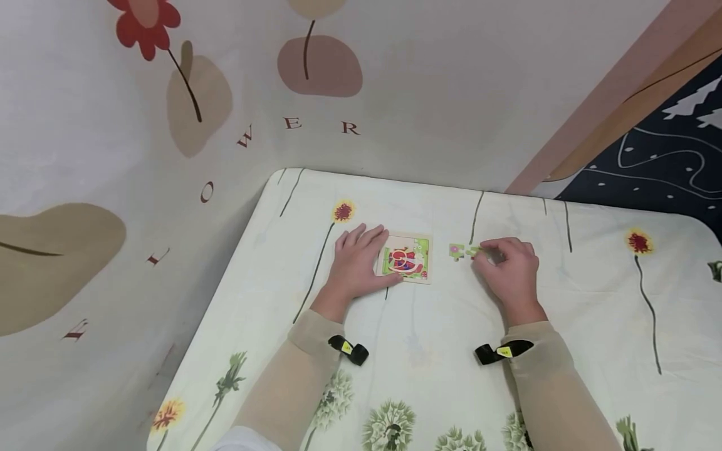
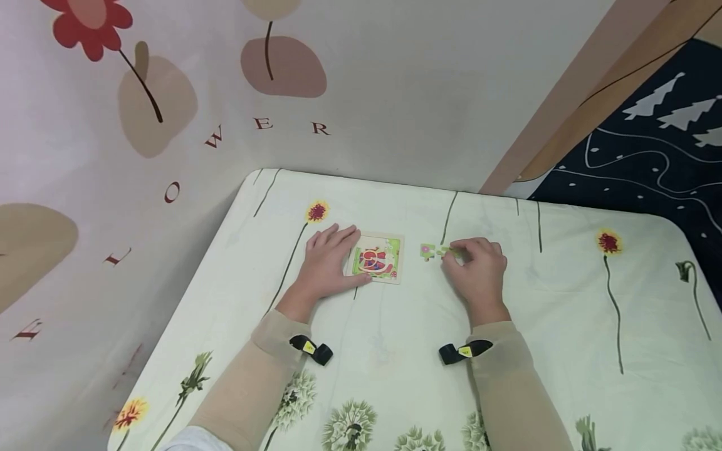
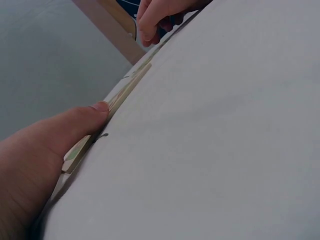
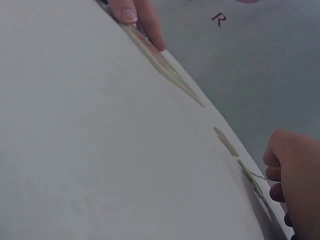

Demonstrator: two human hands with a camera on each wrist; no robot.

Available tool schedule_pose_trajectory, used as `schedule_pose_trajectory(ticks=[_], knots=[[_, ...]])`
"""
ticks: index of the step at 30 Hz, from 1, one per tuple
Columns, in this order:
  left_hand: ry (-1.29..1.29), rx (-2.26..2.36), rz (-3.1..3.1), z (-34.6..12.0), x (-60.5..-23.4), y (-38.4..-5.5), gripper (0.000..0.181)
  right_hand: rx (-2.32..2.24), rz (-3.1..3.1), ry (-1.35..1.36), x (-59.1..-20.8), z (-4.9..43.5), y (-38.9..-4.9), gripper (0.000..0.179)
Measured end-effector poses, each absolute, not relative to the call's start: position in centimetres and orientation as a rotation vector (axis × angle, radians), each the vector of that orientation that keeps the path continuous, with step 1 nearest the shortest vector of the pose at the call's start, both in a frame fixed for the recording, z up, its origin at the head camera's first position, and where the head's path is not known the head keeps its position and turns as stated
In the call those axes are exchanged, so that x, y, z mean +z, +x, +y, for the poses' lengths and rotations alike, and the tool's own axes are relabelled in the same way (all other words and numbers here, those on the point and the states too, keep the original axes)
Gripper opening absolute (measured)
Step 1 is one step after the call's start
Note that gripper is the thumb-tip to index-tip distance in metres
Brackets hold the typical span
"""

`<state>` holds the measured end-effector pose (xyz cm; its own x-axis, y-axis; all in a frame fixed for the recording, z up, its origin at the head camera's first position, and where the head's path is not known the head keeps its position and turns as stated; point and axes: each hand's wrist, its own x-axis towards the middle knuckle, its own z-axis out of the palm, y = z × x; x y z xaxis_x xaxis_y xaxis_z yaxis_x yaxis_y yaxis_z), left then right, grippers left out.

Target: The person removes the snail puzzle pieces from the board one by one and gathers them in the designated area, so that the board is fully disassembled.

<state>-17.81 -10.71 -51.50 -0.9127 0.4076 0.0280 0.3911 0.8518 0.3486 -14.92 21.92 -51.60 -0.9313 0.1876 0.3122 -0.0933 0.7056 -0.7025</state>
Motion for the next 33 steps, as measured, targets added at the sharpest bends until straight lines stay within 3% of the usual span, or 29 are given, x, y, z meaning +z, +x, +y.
schedule_pose_trajectory(ticks=[18, 33], knots=[[0.630, 0.530, 2.987, -10.5, -51.8, -17.8, 0.104, 0.936, -2.514, 0.141, -51.5, 17.8, -15.5, 0.013], [0.633, 0.534, 3.000, -10.5, -51.7, -17.7, 0.104, 0.813, -2.687, 0.220, -50.8, 13.8, -15.7, 0.025]])
